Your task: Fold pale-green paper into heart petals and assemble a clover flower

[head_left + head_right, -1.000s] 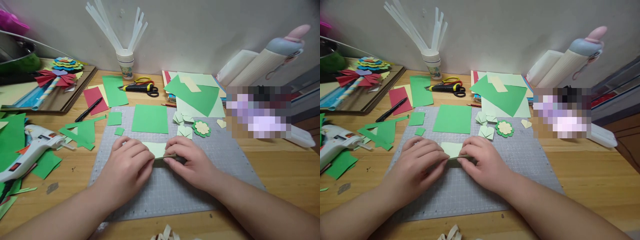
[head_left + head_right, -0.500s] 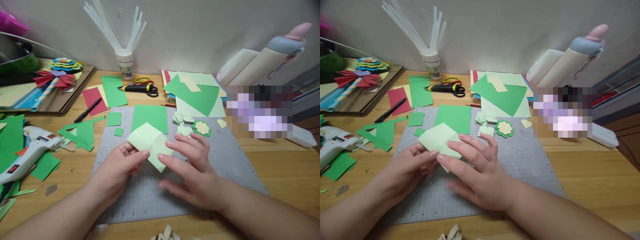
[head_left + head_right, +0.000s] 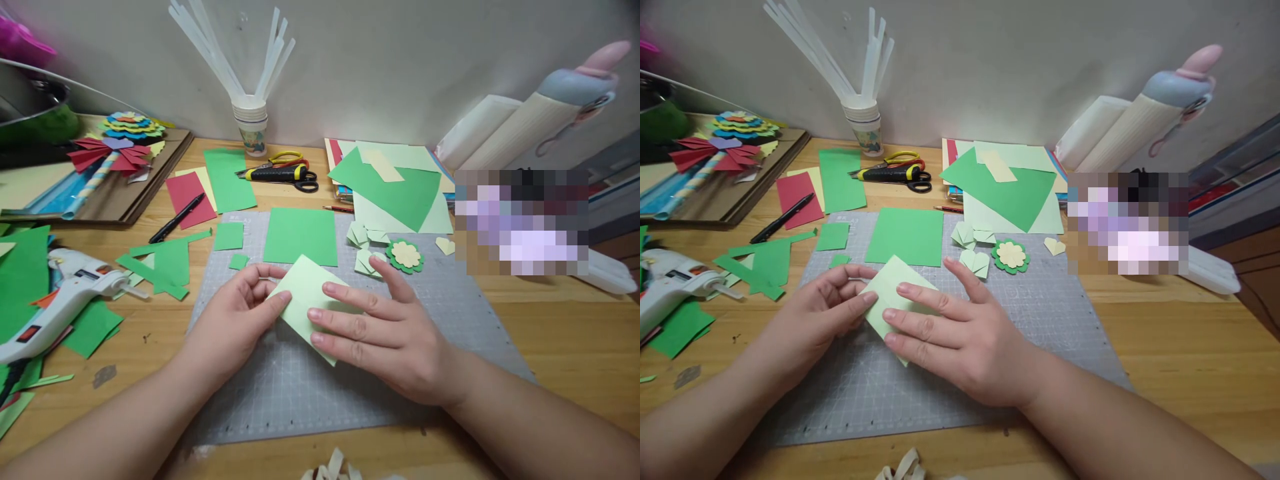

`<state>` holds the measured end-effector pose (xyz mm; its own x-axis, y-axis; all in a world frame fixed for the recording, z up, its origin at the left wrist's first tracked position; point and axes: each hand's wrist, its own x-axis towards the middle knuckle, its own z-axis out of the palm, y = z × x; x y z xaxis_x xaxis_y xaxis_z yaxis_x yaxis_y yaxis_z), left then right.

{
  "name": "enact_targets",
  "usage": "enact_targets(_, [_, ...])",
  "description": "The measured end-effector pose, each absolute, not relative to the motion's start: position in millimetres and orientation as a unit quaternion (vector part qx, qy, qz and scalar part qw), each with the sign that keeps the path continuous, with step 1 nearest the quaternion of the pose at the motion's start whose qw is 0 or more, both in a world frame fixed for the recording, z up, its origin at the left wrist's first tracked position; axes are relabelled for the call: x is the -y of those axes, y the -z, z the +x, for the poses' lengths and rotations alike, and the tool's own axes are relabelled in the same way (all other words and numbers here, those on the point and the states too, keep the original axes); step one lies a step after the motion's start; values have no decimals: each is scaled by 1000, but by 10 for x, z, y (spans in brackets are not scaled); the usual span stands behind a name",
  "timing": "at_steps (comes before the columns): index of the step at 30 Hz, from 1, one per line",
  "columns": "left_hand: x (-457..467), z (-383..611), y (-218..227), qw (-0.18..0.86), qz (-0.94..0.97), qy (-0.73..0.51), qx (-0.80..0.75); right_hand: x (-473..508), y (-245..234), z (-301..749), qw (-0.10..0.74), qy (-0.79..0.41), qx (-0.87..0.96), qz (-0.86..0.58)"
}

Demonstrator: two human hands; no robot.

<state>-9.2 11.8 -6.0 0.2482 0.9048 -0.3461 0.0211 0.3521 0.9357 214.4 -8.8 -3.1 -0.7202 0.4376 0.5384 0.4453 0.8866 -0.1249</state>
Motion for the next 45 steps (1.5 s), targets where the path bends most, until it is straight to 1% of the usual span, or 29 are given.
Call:
enact_targets(2, [-122,-113,91,554,550,-314,-541,49,46,2170,262,-6,936,-235])
enact_targets(4, [-108,-136,115,462,633,-256,-567,16,80,2195,228,-27,946,-230])
enact_targets(7, [-72,-165,121,361,714,-168,-576,-13,127,2220,183,-59,954,-229])
enact_targets(9, [-49,-169,106,291,761,-158,-557,-20,138,2230,165,-80,956,-229])
enact_targets(12, [-17,-146,68,205,849,-152,-463,-22,128,2246,153,-107,955,-230])
enact_targets(14, [7,-120,42,202,893,-105,-389,-23,111,2258,147,-116,954,-232])
enact_targets(17, [45,-97,9,190,919,-50,-343,-26,69,2260,139,-121,955,-234])
enact_targets(21, [87,-106,-31,146,931,-38,-333,-16,2,2226,109,-126,955,-245])
enact_targets(24, [113,-110,-68,136,934,-40,-329,-4,-16,2198,93,-142,953,-251])
enact_targets(26, [126,-105,-92,140,932,-40,-333,0,-9,2184,103,-167,943,-268])
enact_targets(30, [132,-97,-113,153,927,-30,-340,-6,20,2151,130,-244,896,-347])
enact_targets(34, [125,-101,-103,165,935,-24,-312,-18,51,2117,148,-298,845,-418])
enact_targets(40, [153,-97,-114,140,940,-21,-310,-25,119,2068,171,-307,811,-468])
enact_targets(45, [157,-95,-129,138,942,-13,-305,-33,161,2022,186,-303,797,-488])
